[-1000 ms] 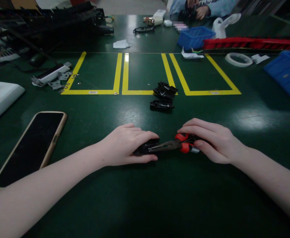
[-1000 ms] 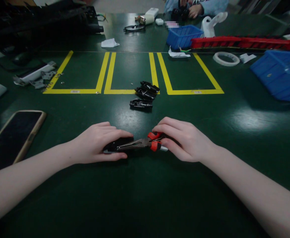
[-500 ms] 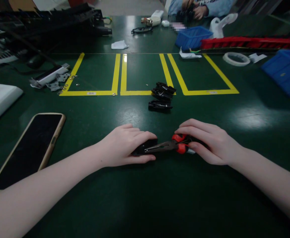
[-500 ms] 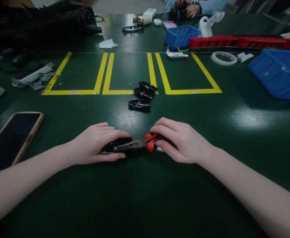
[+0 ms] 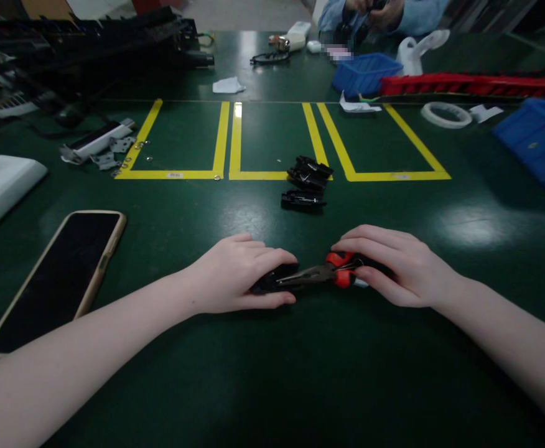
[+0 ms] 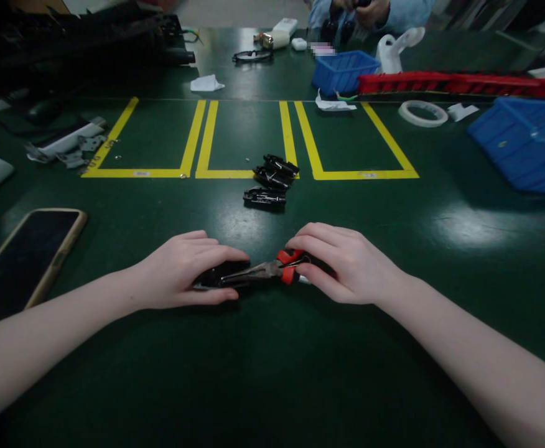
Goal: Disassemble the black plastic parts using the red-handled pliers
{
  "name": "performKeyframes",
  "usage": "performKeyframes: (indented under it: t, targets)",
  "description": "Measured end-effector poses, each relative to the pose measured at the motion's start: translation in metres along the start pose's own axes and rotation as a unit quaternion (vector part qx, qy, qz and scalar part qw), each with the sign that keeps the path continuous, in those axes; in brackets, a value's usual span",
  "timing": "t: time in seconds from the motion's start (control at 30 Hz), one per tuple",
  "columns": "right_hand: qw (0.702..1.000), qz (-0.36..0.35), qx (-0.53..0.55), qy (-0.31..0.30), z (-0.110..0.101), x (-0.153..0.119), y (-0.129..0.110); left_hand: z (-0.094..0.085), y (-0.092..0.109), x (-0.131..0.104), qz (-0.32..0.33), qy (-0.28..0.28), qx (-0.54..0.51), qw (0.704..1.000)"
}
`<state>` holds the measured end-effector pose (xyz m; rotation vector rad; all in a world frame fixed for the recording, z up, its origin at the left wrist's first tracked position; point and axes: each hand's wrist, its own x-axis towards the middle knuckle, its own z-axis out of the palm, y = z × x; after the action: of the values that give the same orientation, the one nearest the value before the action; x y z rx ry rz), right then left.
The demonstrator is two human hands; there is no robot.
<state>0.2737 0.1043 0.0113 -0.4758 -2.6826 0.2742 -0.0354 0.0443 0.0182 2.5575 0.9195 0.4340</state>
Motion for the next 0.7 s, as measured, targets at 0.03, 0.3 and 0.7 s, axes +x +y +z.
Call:
performKeyframes:
  t: [0.03, 0.3, 0.7]
  targets:
    - [1.000, -0.003, -0.001, 0.003, -0.0002, 0.0005, -0.0004, -0.0001, 0.0000, 0.0001, -0.001, -0.001, -0.001, 1.000]
    - [1.000, 0.009, 0.020, 0.006, -0.0010, 0.0008, 0.0016, 0.0007, -0.0011, 0.0012, 0.000, 0.003, -0.008, 1.000]
    - [0.998, 0.023, 0.053, 0.013, -0.0015, 0.0009, -0.0009, 0.0011, -0.0015, 0.0006, 0.004, 0.007, -0.005, 1.000]
